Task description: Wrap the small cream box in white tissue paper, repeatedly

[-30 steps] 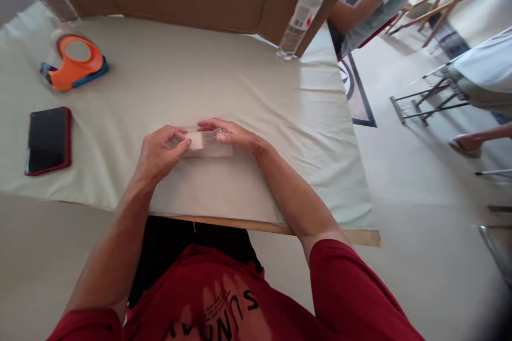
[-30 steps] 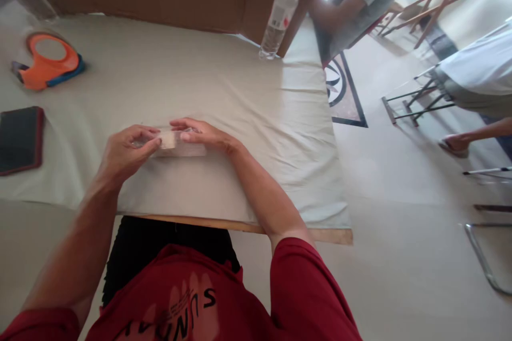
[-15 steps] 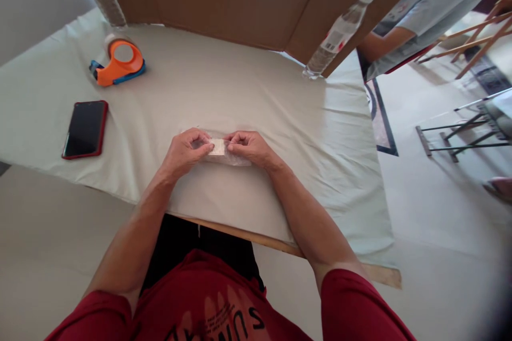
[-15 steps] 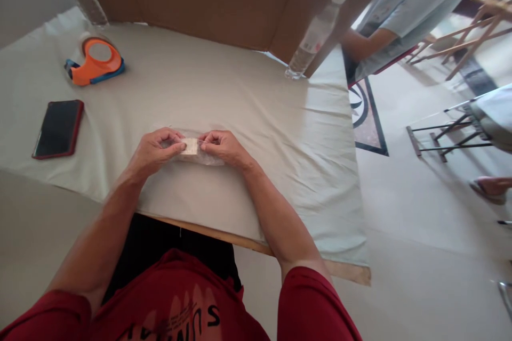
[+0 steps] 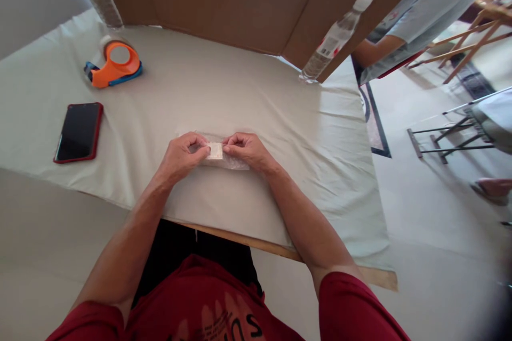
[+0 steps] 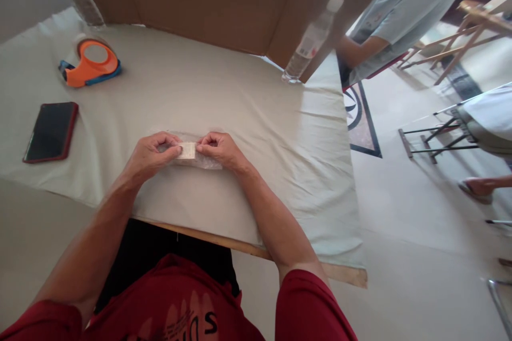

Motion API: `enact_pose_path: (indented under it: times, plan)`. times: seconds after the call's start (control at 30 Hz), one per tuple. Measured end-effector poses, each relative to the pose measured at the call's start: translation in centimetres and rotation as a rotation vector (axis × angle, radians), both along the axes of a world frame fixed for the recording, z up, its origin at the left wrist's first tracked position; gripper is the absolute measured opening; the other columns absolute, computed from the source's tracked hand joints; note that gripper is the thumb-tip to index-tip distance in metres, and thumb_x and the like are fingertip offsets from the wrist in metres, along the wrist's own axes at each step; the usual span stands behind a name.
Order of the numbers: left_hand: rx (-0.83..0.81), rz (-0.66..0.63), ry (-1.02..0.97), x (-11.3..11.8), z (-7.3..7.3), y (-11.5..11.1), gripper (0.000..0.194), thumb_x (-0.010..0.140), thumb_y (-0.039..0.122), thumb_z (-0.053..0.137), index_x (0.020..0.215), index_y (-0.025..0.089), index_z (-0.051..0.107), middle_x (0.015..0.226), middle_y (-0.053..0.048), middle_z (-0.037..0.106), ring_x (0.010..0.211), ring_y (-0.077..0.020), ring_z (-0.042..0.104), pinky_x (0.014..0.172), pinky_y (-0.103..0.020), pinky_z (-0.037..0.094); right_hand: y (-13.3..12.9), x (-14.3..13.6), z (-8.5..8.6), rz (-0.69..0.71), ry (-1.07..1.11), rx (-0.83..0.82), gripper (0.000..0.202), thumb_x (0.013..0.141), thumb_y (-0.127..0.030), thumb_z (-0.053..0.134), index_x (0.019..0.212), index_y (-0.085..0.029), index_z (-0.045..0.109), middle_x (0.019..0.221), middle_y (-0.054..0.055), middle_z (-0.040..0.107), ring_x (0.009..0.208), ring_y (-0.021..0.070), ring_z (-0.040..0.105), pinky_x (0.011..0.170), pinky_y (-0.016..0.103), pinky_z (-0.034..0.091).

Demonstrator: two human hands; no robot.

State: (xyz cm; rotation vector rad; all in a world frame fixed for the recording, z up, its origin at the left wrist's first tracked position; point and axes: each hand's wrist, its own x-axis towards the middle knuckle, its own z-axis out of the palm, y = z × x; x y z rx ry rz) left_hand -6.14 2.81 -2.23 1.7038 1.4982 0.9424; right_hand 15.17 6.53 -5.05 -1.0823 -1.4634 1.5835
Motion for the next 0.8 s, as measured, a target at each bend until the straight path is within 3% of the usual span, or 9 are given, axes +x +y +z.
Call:
enact_pose_path:
  times: [0.23,0.43,0.6,0.8]
  plan:
    - [-0.025,0.023,0.020,0.1,-0.2,0.2,0.022,0.074,0.038,0.061,0.079,0.019,0.070,0.082,-0.003,0.073,0.076,-0.0186,0.062,0.068,-0.030,0.046,0.0,-0.1,0.6,0.014,-0.147,0.075,0.025,0.070,-0.039,0.074,0.081,-0.019,0.064,0.082,0.002,0.069,0.074,0.0147,0.062,0.071,0.028,0.050]
    - [-0.033,0.016,0.028,0.1,-0.4,0.2,0.023,0.075,0.040,0.060,0.079,0.019,0.070,0.078,-0.003,0.071,0.074,-0.0183,0.060,0.067,-0.029,0.046,-0.9,-0.9,1.4,-0.044,-0.409,0.522,0.020,0.083,-0.027,0.060,0.100,-0.020,0.067,0.111,0.009,0.072,0.105,0.0226,0.064,0.089,0.037,0.050]
    - [0.016,-0.012,0.020,0.1,-0.3,0.3,0.024,0.077,0.041,0.060,0.076,0.019,0.069,0.079,-0.003,0.073,0.075,-0.0181,0.062,0.071,-0.030,0.048,-2.5,-2.3,2.6,0.017,-0.686,0.895,0.016,0.091,-0.026,0.064,0.104,-0.022,0.071,0.121,0.010,0.072,0.120,0.0265,0.058,0.102,0.043,0.039]
    - [-0.002,-0.029,0.036,0.0,-0.2,0.6,0.025,0.077,0.042,0.062,0.075,0.018,0.068,0.078,-0.004,0.073,0.076,-0.0185,0.063,0.072,-0.030,0.048,-2.8,-2.5,2.8,0.094,-0.845,0.999,0.017,0.097,-0.030,0.061,0.104,-0.020,0.073,0.106,0.008,0.077,0.108,0.0256,0.059,0.099,0.042,0.032]
